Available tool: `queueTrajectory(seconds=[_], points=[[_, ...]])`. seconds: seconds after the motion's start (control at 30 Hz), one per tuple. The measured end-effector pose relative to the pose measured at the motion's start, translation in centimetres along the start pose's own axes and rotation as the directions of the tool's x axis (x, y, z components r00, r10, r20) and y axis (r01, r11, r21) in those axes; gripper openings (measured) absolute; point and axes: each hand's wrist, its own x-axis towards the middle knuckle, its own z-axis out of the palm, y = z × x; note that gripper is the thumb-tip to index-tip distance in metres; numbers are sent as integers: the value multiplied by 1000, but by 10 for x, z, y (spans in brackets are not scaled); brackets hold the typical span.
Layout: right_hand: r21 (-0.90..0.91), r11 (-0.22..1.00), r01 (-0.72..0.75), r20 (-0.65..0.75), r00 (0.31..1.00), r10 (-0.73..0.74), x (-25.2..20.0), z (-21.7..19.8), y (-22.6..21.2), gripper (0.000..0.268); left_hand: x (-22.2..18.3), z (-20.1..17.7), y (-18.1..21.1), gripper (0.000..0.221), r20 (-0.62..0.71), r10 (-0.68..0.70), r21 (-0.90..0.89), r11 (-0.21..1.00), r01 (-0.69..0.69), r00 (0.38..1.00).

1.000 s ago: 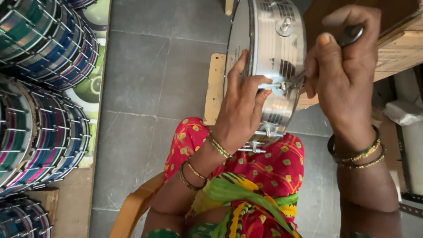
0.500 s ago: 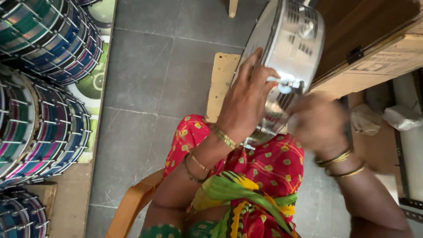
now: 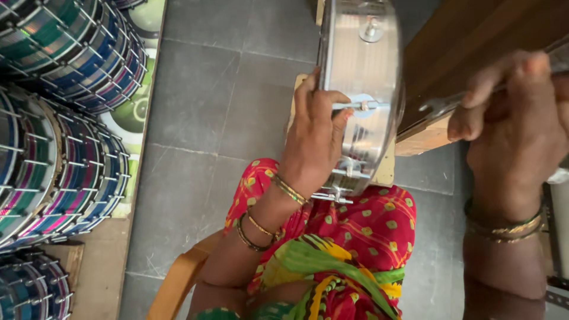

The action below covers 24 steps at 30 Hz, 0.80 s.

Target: The person assembles and secures a drum by placing the drum head onto the shell and then using a wrench to tighten the nuts on the tension rods.

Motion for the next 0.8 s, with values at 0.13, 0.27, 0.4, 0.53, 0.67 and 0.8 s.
queueTrajectory(seconds=[0.13, 0.27, 0.4, 0.53, 0.67, 0.8], points=[[12, 988, -153, 82, 985, 152, 31, 34, -19, 10, -11, -4, 12, 22, 53, -30, -66, 997, 34, 998], [-142, 955, -259, 152, 948, 279, 50, 55, -23, 19, -13, -6, 15, 23, 113, -61, -67, 995, 68, 992], [-176, 927, -332, 219, 905, 365, 58, 59, -25, 19, -15, -4, 20, 25, 121, -36, -59, 997, 43, 992], [-317, 904, -286, 189, 915, 356, 57, 59, -28, 19, -13, -1, 23, 25, 137, -17, -47, 999, 24, 990], [-386, 899, -209, 200, 932, 303, 56, 59, -28, 20, -11, 0, 24, 25, 143, -21, -42, 999, 27, 990], [-400, 873, -279, 180, 910, 374, 51, 60, -26, 23, -10, 0, 28, 26, 108, -14, -39, 999, 19, 994]])
